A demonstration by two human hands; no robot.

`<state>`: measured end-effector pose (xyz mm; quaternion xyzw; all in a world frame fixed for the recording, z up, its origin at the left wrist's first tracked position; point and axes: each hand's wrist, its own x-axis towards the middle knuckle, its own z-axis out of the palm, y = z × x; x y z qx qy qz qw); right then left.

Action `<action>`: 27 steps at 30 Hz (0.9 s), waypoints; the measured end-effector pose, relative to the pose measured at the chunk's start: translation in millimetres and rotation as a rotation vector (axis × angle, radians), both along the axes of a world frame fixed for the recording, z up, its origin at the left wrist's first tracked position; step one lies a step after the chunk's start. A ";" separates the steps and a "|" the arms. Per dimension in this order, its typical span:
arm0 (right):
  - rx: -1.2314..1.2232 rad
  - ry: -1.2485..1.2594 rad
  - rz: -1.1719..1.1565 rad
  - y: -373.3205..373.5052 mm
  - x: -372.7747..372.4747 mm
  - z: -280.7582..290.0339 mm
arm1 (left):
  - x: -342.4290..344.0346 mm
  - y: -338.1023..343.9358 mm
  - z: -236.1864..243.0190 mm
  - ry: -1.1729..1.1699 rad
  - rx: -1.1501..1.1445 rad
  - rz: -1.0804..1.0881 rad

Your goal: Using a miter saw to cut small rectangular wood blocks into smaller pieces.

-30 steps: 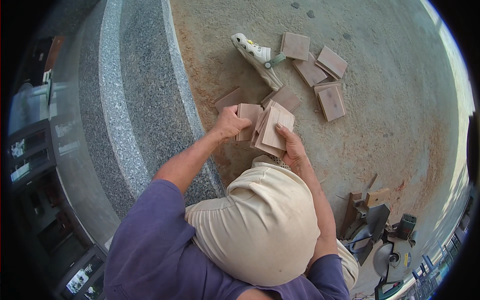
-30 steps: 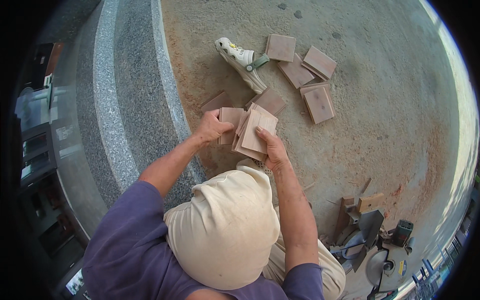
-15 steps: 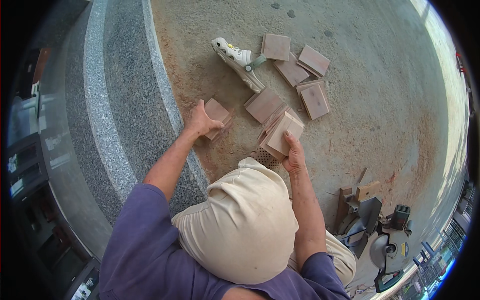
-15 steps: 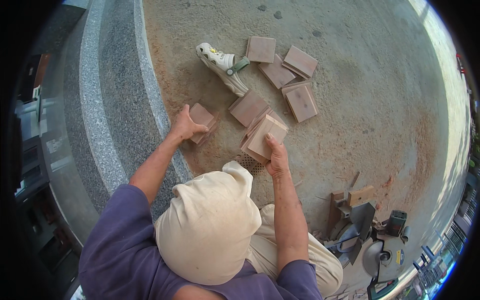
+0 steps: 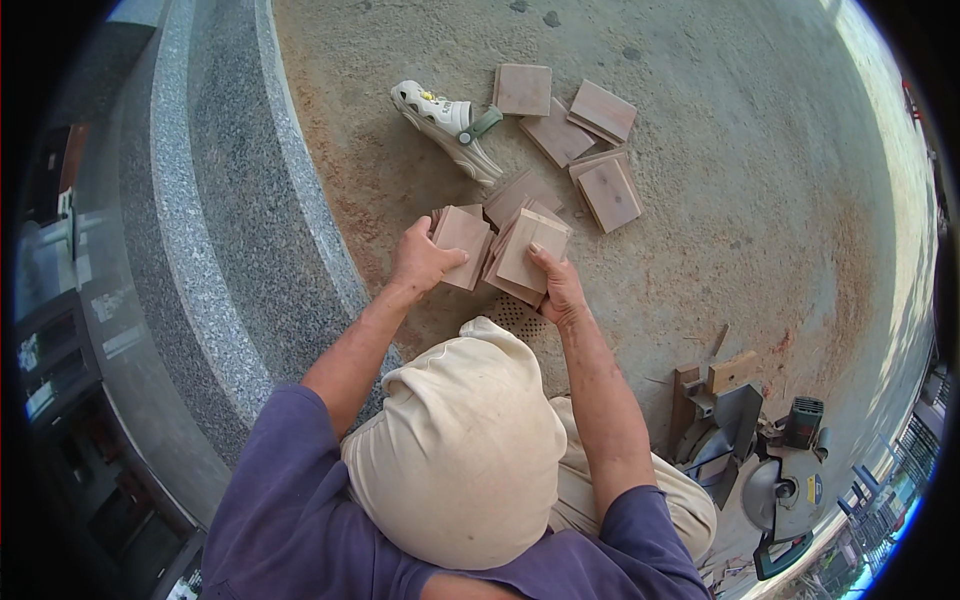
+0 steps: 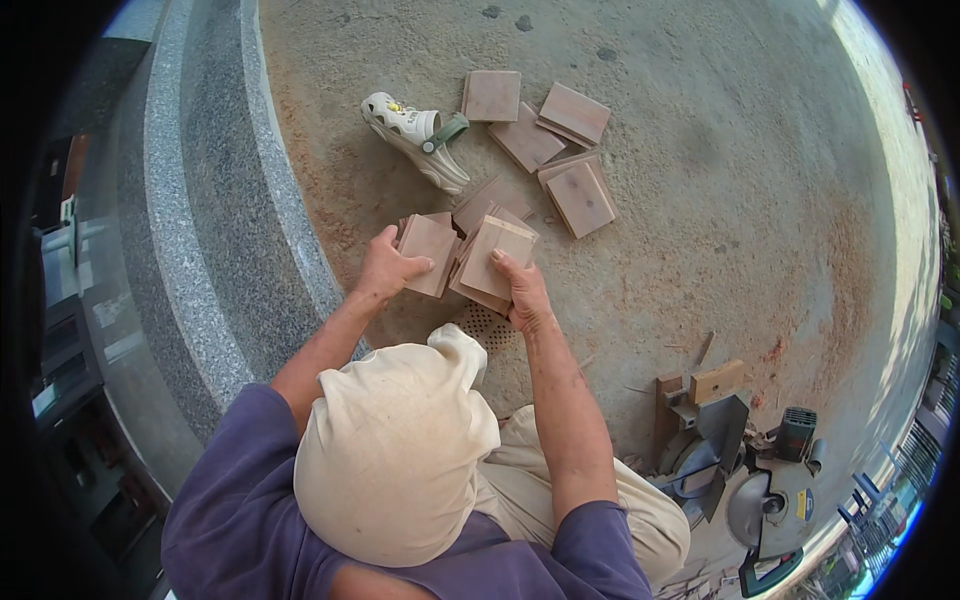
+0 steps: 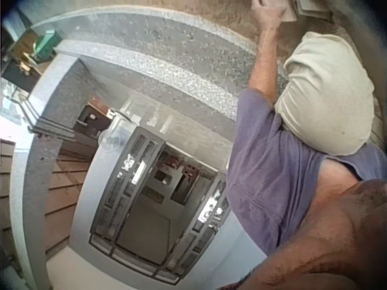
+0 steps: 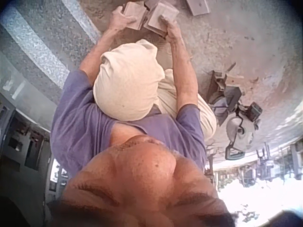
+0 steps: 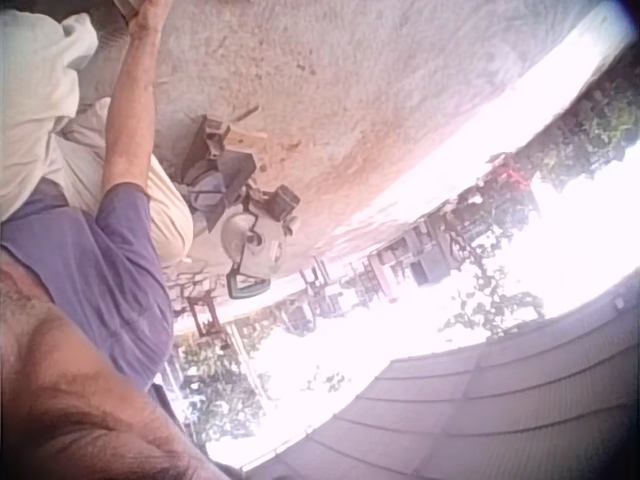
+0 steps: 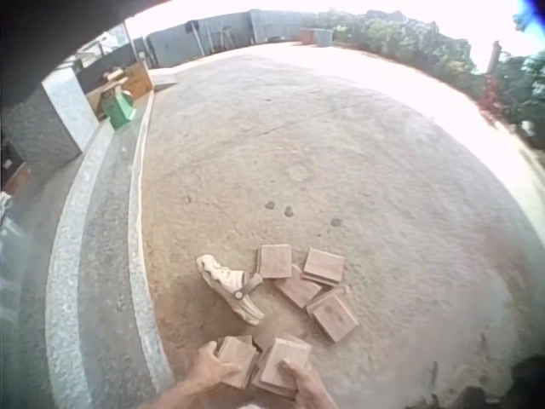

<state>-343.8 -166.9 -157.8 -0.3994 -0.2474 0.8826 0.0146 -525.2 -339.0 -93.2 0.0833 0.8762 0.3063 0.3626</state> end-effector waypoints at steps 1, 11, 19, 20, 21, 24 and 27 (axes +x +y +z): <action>0.054 -0.009 0.032 -1.9 -2.7 -0.5 | 4.3 0.2 -6.6 -0.155 0.166 0.091; 0.478 -0.002 0.162 130.7 14.5 67.1 | 3.6 41.5 36.4 0.043 0.185 -0.427; 0.840 -0.228 0.503 209.4 -19.0 50.0 | 8.8 133.5 -23.1 0.510 0.005 -0.694; 0.892 -0.195 0.544 200.3 -18.3 49.6 | 12.8 128.8 -27.4 0.503 -0.006 -0.693; 0.950 -0.161 0.580 190.7 -20.5 53.9 | 14.4 125.5 -28.3 0.542 -0.032 -0.739; 1.180 -0.213 0.729 172.3 -21.0 49.3 | 17.3 132.0 -13.2 0.471 -0.058 -0.734; 1.265 -0.332 0.750 165.8 -15.4 42.9 | 19.6 133.3 -8.0 0.346 -0.027 -0.654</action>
